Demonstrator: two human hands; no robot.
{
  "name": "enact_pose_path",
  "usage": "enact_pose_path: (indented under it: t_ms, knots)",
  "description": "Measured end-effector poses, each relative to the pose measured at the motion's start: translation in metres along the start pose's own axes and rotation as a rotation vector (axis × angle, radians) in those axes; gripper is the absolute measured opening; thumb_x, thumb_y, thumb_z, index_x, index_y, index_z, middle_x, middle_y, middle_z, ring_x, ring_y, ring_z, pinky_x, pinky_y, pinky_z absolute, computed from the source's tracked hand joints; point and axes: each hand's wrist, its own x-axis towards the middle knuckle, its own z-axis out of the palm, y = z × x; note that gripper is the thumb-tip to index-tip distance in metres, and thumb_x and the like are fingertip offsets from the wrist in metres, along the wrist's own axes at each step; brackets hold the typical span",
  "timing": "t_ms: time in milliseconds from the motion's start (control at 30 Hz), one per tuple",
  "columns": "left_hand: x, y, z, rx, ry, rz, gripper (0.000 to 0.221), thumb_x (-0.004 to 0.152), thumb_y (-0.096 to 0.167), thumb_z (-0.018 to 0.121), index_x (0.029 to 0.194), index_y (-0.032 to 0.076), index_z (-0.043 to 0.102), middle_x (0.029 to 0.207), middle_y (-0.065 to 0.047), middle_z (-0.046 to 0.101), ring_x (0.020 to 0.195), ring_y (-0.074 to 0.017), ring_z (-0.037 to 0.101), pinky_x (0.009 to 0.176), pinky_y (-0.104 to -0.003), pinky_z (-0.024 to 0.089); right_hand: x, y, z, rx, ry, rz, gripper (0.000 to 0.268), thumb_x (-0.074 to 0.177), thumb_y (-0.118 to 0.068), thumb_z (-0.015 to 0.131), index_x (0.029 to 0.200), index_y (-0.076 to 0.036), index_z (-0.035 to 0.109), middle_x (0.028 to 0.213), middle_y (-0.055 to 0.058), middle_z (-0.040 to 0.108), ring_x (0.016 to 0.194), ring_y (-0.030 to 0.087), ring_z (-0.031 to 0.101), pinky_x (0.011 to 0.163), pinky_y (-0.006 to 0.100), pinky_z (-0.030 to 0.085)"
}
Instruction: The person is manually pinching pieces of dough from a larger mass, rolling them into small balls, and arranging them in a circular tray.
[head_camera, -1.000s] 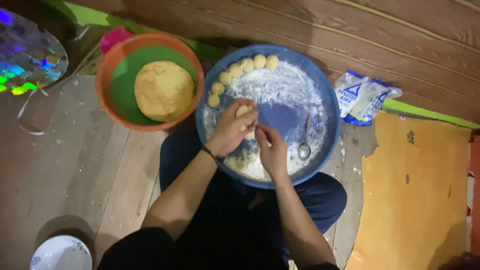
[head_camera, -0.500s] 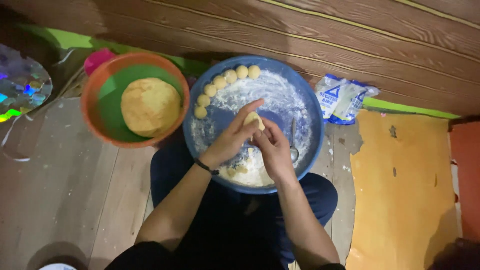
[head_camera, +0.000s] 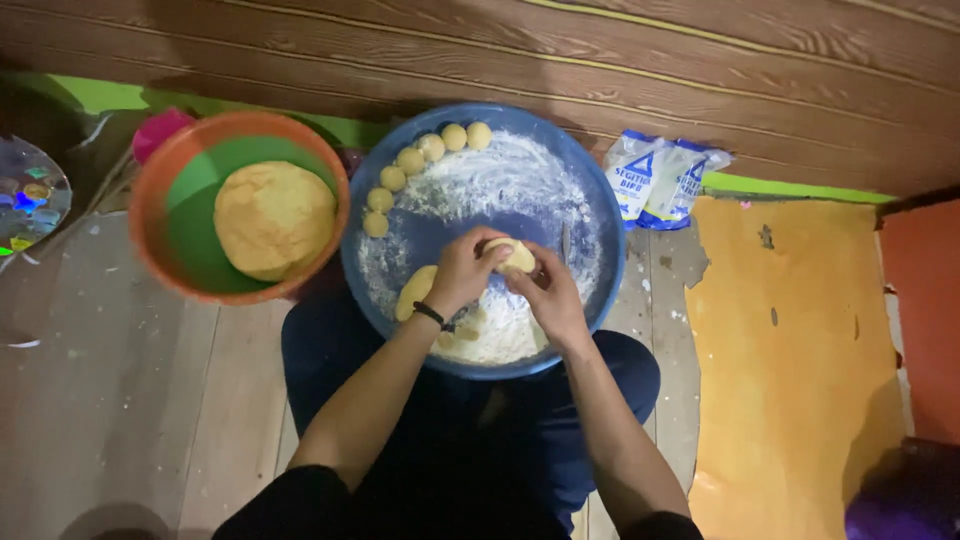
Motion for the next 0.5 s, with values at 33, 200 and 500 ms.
enact_pose_path:
  t_ms: [33,200,500]
  knots:
    - [-0.006,0.001,-0.002,0.005,-0.005,-0.001,0.026,0.098,0.035,0.072,0.115,0.015,0.077,0.094,-0.013,0.078,0.088,-0.0289,0.076,0.074,-0.036,0.061,0.004,0.012,-0.003,0.006,0.003,0.002,0.048,0.091,-0.006,0.077,0.135,0.006,0.06,0.092,0.018,0.06,0.088,0.026,0.068,0.074,0.044,0.063]
    - [-0.006,0.041,-0.02,-0.136,-0.246,-0.276,0.042,0.109,0.03,0.056,0.135,-0.002,0.056,0.12,-0.027,0.063,0.11,-0.0398,0.069,0.094,-0.053,0.059,0.031,0.036,-0.016,-0.259,0.038,0.056,0.03,0.094,-0.02,0.078,0.121,-0.008,0.073,0.07,0.009,0.071,0.064,0.017,0.072,0.054,0.033,0.057]
    - [0.013,-0.076,0.061,-0.028,0.095,-0.517,0.035,0.089,0.03,0.078,0.115,0.009,0.071,0.1,-0.017,0.076,0.091,-0.0294,0.076,0.078,-0.042,0.061,0.065,0.046,-0.009,-0.619,0.186,-0.192,0.04,0.109,-0.033,0.052,0.127,-0.003,0.072,0.106,0.025,0.075,0.109,0.046,0.069,0.11,0.052,0.043]
